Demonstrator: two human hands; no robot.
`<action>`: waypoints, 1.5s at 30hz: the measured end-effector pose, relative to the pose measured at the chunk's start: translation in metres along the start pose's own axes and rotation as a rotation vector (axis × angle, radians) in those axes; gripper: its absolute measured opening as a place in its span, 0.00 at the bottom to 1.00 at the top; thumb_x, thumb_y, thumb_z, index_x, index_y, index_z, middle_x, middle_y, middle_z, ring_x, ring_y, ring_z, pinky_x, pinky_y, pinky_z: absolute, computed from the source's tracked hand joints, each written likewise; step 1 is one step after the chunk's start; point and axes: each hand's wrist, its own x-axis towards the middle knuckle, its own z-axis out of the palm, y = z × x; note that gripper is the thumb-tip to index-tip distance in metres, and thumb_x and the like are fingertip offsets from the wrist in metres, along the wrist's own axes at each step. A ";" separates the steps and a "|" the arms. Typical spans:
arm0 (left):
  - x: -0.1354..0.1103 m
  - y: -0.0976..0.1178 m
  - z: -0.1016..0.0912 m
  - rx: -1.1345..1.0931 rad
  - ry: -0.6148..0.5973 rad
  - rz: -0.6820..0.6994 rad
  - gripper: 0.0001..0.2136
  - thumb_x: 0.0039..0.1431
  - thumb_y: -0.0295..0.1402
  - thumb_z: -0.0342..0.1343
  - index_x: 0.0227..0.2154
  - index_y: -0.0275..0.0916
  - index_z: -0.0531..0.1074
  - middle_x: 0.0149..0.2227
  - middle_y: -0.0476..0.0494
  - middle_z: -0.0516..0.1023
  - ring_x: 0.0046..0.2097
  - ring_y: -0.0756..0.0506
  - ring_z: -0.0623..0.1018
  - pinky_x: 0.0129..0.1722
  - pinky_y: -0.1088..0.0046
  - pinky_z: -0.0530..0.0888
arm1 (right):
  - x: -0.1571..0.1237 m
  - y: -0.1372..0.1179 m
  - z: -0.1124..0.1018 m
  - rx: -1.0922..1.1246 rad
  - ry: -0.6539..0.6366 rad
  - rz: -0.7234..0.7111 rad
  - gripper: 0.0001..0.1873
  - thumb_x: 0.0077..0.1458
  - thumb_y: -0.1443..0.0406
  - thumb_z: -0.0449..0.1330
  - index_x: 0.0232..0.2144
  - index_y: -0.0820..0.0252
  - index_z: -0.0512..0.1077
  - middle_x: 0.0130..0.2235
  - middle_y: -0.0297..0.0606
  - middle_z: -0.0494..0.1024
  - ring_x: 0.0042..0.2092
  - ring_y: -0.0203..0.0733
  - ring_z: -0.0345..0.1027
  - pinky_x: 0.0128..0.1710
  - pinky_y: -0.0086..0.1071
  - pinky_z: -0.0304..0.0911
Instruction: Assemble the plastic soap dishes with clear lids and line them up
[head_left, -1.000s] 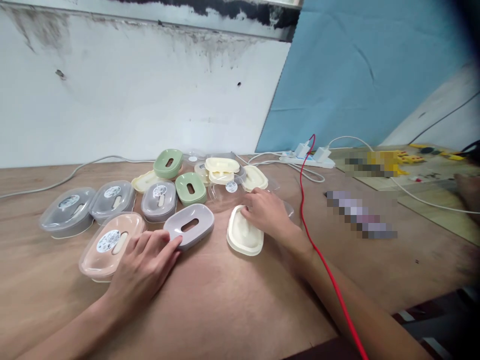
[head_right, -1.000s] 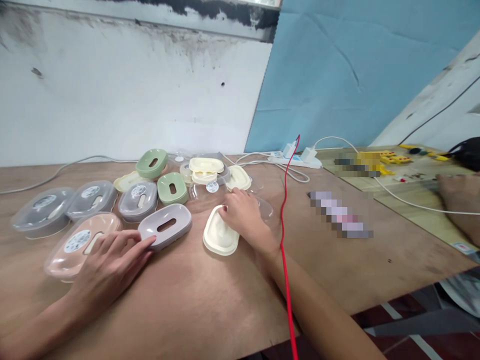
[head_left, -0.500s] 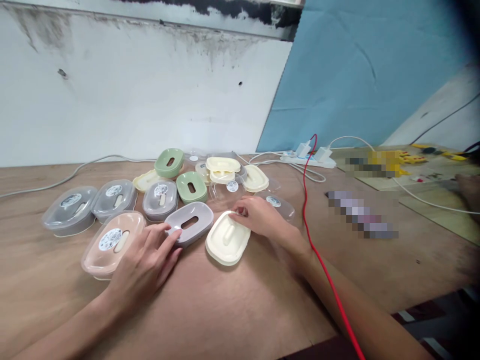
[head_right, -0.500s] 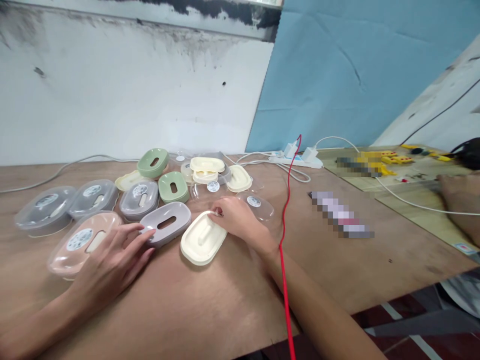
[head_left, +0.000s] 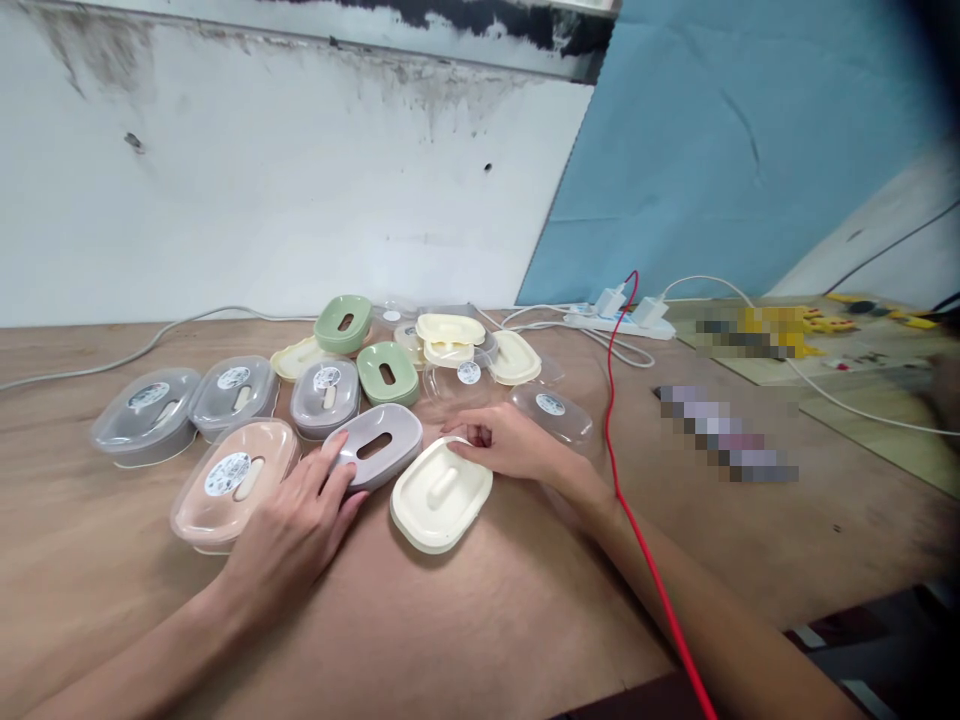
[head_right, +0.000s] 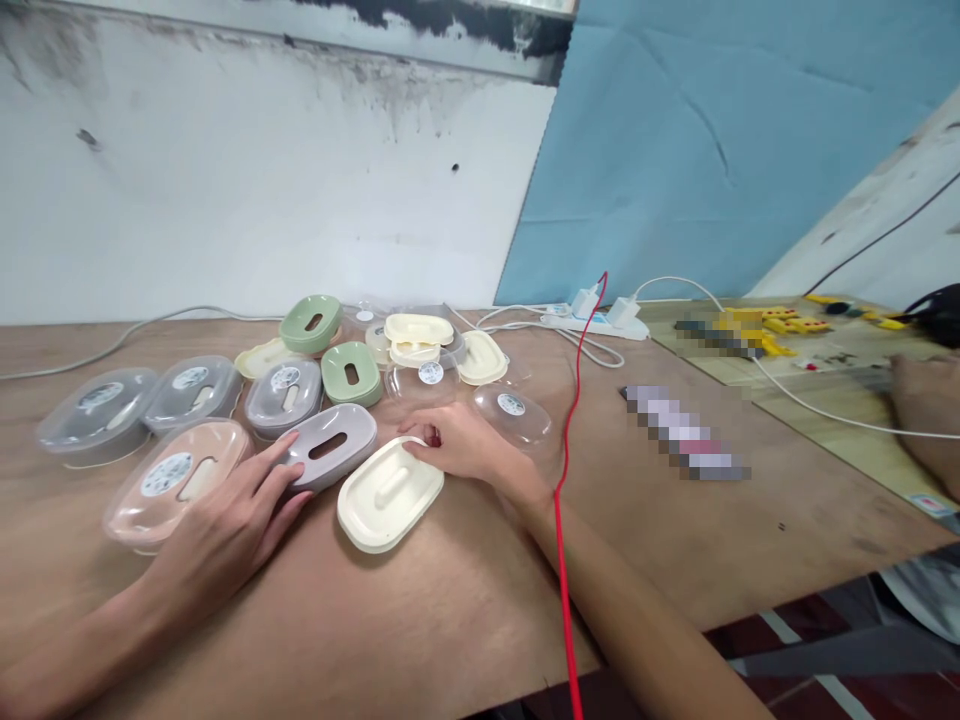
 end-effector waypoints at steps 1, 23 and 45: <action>0.000 0.000 0.000 -0.010 0.003 0.000 0.12 0.78 0.35 0.46 0.49 0.32 0.70 0.63 0.21 0.74 0.53 0.31 0.83 0.49 0.51 0.81 | 0.000 0.001 0.001 0.036 -0.003 0.004 0.11 0.63 0.63 0.63 0.44 0.57 0.84 0.29 0.30 0.78 0.28 0.33 0.66 0.30 0.27 0.55; -0.004 0.002 -0.013 -0.492 0.014 -0.029 0.09 0.74 0.28 0.51 0.54 0.39 0.66 0.71 0.28 0.59 0.68 0.36 0.71 0.61 0.57 0.76 | 0.001 -0.013 0.018 0.385 0.113 -0.026 0.22 0.73 0.63 0.50 0.65 0.56 0.68 0.33 0.33 0.81 0.34 0.39 0.75 0.39 0.33 0.71; -0.003 0.002 -0.014 -0.576 -0.141 -0.109 0.18 0.59 0.33 0.63 0.50 0.43 0.64 0.67 0.30 0.61 0.67 0.29 0.69 0.59 0.48 0.76 | -0.001 -0.022 0.042 0.181 0.054 -0.311 0.54 0.43 0.48 0.80 0.68 0.53 0.66 0.63 0.48 0.75 0.63 0.58 0.71 0.63 0.51 0.67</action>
